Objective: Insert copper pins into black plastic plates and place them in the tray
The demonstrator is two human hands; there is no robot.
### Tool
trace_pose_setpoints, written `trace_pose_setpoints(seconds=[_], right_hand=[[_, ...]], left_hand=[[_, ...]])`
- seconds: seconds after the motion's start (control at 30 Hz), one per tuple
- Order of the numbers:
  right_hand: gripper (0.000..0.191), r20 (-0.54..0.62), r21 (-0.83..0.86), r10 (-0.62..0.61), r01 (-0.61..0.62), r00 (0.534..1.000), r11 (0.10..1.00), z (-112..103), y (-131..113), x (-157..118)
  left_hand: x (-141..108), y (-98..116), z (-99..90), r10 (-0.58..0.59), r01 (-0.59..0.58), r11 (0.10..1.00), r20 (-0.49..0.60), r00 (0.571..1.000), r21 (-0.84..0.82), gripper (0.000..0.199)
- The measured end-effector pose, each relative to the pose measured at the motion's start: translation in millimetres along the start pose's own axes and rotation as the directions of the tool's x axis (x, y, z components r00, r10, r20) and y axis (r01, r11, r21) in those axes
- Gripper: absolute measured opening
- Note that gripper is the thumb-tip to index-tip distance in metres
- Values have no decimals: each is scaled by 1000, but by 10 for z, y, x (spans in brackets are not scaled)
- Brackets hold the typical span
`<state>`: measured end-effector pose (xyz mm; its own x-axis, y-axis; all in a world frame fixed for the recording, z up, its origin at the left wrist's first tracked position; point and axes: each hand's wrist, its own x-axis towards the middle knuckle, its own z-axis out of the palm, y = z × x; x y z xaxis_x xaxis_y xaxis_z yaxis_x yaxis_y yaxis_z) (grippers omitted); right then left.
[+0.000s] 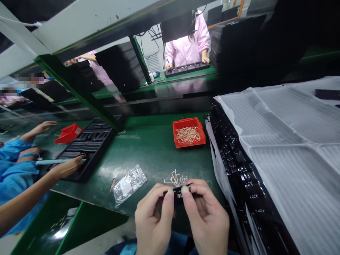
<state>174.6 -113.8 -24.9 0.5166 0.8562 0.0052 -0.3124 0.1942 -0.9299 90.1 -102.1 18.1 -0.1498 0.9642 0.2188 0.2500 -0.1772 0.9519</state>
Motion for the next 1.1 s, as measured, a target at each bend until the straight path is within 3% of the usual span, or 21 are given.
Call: trace_pose_setpoints(seconds=[0.2, 0.33, 0.4, 0.57, 0.67, 0.77, 0.9, 1.1], right_hand=[[5, 20, -124, -155, 156, 988, 980, -36, 1, 6], [11, 169, -206, -340, 370, 925, 906, -101, 23, 51], [15, 181, -212, -373, 406, 910, 889, -92, 37, 36], [44, -40, -136, -257, 250, 966, 959, -49, 54, -25], [10, 53, -137, -168, 174, 984, 975, -81, 22, 5], [24, 140, -103, -84, 99, 987, 990, -111, -28, 40], [30, 155, -105, 2, 14, 988, 994, -112, -76, 29], [29, 207, -134, -38, 67, 978, 989, -149, -74, 30]], left_hand=[[-20, -36, 15, -13, 15, 999, -36, 999, 49, 26], [-47, -43, 52, -25, 28, 999, -101, 995, 36, 32], [-64, -43, 66, -27, 30, 999, -134, 991, 22, 34], [-78, -46, 47, -162, 150, 986, -230, 960, -71, 39], [-61, -47, 12, -201, 178, 977, -215, 956, -120, 44], [-52, -59, -23, -257, 223, 949, -141, 956, -221, 47], [-61, -81, -57, -287, 261, 903, -26, 958, -341, 47], [-66, 11, -57, -304, 272, 925, -87, 949, -266, 48]])
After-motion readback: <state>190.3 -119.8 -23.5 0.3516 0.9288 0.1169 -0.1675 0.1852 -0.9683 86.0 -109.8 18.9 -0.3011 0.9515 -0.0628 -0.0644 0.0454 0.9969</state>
